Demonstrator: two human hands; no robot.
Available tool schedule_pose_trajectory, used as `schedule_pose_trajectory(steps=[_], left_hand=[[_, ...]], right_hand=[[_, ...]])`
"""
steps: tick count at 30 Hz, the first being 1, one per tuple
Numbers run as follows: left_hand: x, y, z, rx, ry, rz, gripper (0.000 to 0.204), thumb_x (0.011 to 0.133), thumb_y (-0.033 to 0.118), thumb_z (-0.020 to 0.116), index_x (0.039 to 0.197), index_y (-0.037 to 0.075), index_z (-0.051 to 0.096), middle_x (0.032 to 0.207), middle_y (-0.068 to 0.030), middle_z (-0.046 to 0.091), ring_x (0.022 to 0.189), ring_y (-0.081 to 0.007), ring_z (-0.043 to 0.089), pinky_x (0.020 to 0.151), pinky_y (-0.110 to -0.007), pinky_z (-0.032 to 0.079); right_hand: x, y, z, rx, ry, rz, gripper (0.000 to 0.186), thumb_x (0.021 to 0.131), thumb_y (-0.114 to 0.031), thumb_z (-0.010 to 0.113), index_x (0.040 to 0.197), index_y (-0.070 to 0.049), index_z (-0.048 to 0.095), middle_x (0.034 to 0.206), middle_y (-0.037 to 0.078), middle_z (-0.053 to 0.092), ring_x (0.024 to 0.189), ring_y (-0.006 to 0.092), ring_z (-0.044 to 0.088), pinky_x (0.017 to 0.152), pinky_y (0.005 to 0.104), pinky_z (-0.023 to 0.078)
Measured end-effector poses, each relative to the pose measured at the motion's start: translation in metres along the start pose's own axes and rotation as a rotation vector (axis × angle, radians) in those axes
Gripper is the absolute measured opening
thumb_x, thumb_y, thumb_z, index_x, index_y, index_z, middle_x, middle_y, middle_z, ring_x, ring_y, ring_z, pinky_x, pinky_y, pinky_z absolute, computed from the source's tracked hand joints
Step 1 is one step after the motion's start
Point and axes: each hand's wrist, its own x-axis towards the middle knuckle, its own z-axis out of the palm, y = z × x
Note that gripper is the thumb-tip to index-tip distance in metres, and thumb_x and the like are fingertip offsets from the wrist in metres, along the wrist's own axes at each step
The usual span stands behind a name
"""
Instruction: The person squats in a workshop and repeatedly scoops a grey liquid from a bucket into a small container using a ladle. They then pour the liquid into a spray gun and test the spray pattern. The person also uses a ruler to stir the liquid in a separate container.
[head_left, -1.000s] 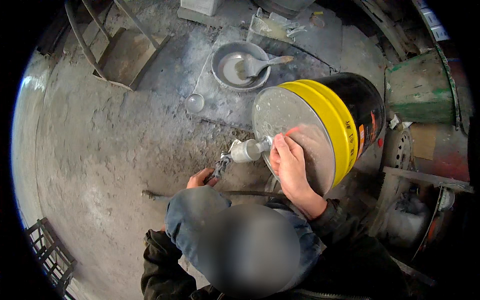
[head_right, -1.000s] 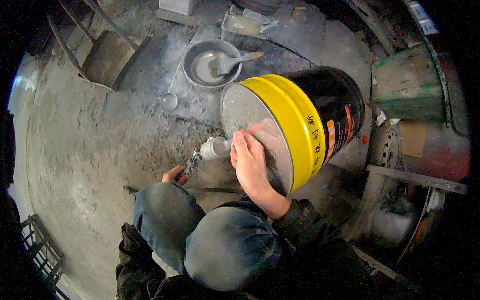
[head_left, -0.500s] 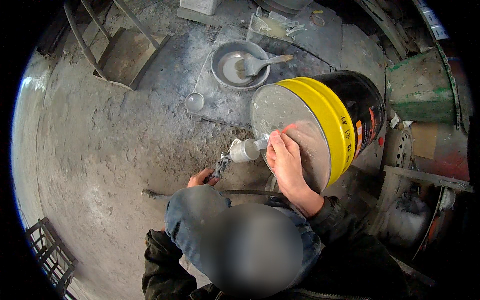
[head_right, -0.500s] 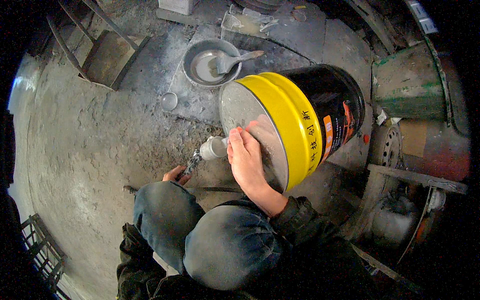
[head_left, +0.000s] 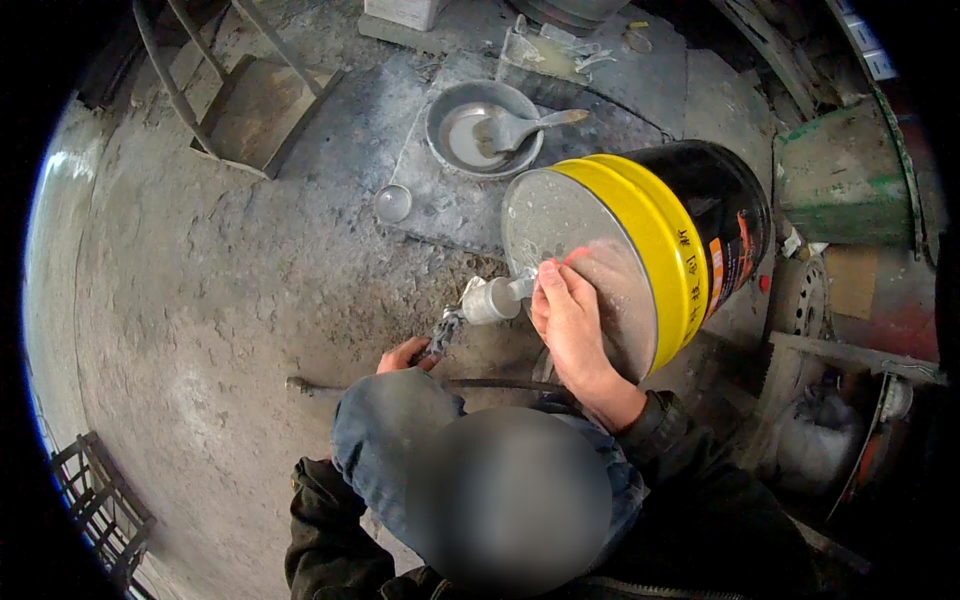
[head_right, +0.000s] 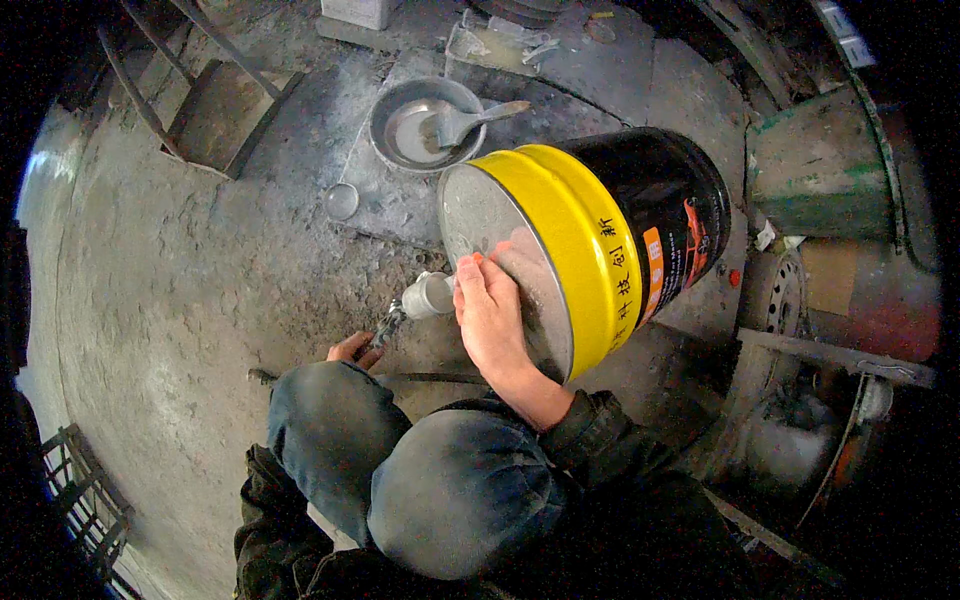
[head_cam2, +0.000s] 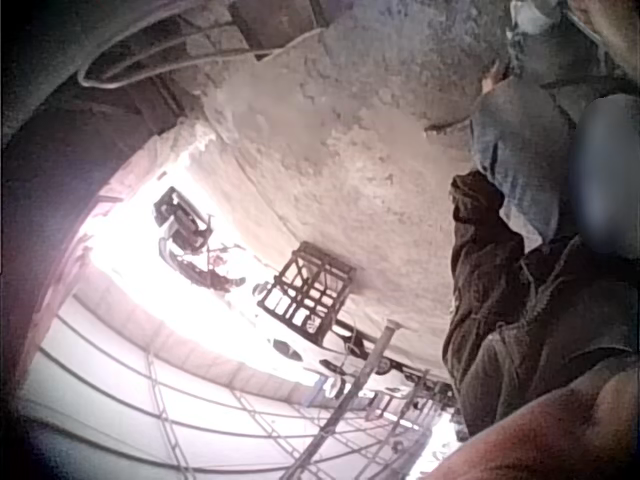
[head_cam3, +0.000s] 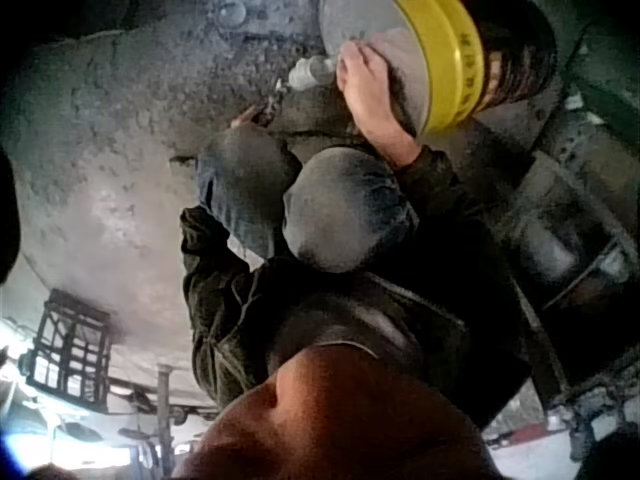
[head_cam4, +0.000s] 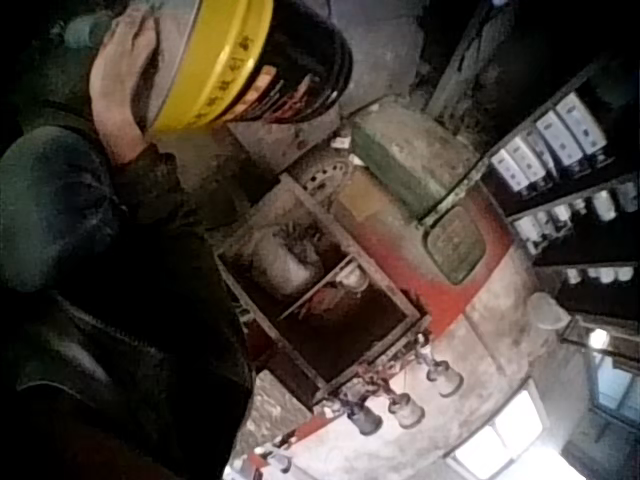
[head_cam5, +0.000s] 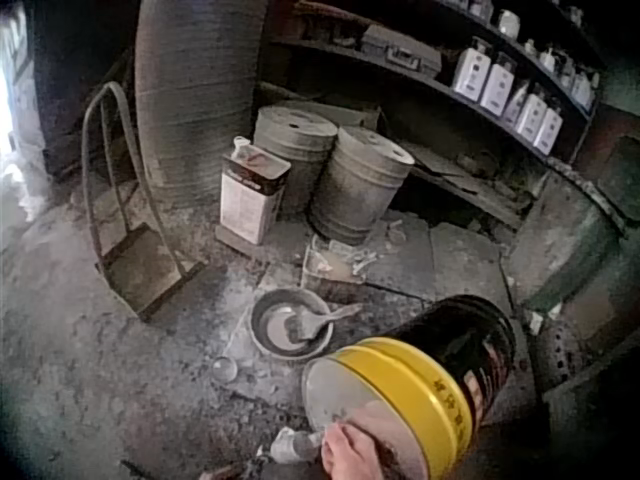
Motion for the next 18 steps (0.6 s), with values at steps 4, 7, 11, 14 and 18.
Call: schedule_pose_trajectory(steps=[4,7,11,14,18], left_hand=[[0.002,0.0,0.001,-0.006,-0.014,-0.019,0.027,0.084,0.019,0.069,0.107,0.006,0.062,0.083,-0.0102,0.064,0.072,-0.0171,0.059,0.067,-0.033,0.046],[0.005,-0.008,0.005,-0.034,0.01,-0.006,0.027,0.085,0.018,0.069,0.108,0.006,0.062,0.081,-0.0094,0.064,0.072,-0.0145,0.058,0.066,-0.033,0.046],[0.008,-0.014,0.008,-0.17,0.006,0.089,0.025,0.086,0.017,0.068,0.107,0.004,0.062,0.078,-0.0075,0.061,0.07,-0.0111,0.055,0.065,-0.032,0.045],[0.013,-0.016,0.006,-0.176,-0.051,0.109,0.025,0.087,0.017,0.067,0.107,0.003,0.061,0.075,-0.0069,0.06,0.067,-0.0104,0.051,0.063,-0.032,0.043],[0.021,0.001,0.007,-0.232,-0.067,0.203,0.026,0.087,0.019,0.068,0.105,0.002,0.059,0.071,-0.0082,0.057,0.064,-0.0122,0.049,0.06,-0.032,0.041]], right_hand=[[0.0,-0.002,-0.002,0.029,0.001,-0.002,0.027,0.101,-0.029,0.045,0.08,-0.012,0.047,0.066,-0.007,0.039,0.054,0.0018,0.035,0.046,0.0189,0.029],[-0.003,-0.009,-0.001,0.015,0.006,0.0,0.028,0.101,-0.029,0.045,0.079,-0.012,0.046,0.066,-0.007,0.039,0.054,0.0022,0.035,0.046,0.0192,0.029],[-0.003,-0.012,-0.002,0.003,0.015,0.0,0.028,0.101,-0.029,0.045,0.078,-0.012,0.046,0.066,-0.007,0.039,0.053,0.0025,0.035,0.046,0.0195,0.029],[-0.005,-0.024,-0.004,0.025,0.024,-0.009,0.029,0.101,-0.029,0.045,0.077,-0.012,0.045,0.064,-0.007,0.039,0.051,0.0029,0.034,0.044,0.0199,0.028],[-0.007,-0.05,-0.015,0.042,0.007,-0.012,0.03,0.101,-0.03,0.045,0.076,-0.013,0.045,0.06,-0.006,0.037,0.047,0.0038,0.031,0.041,0.021,0.025]])
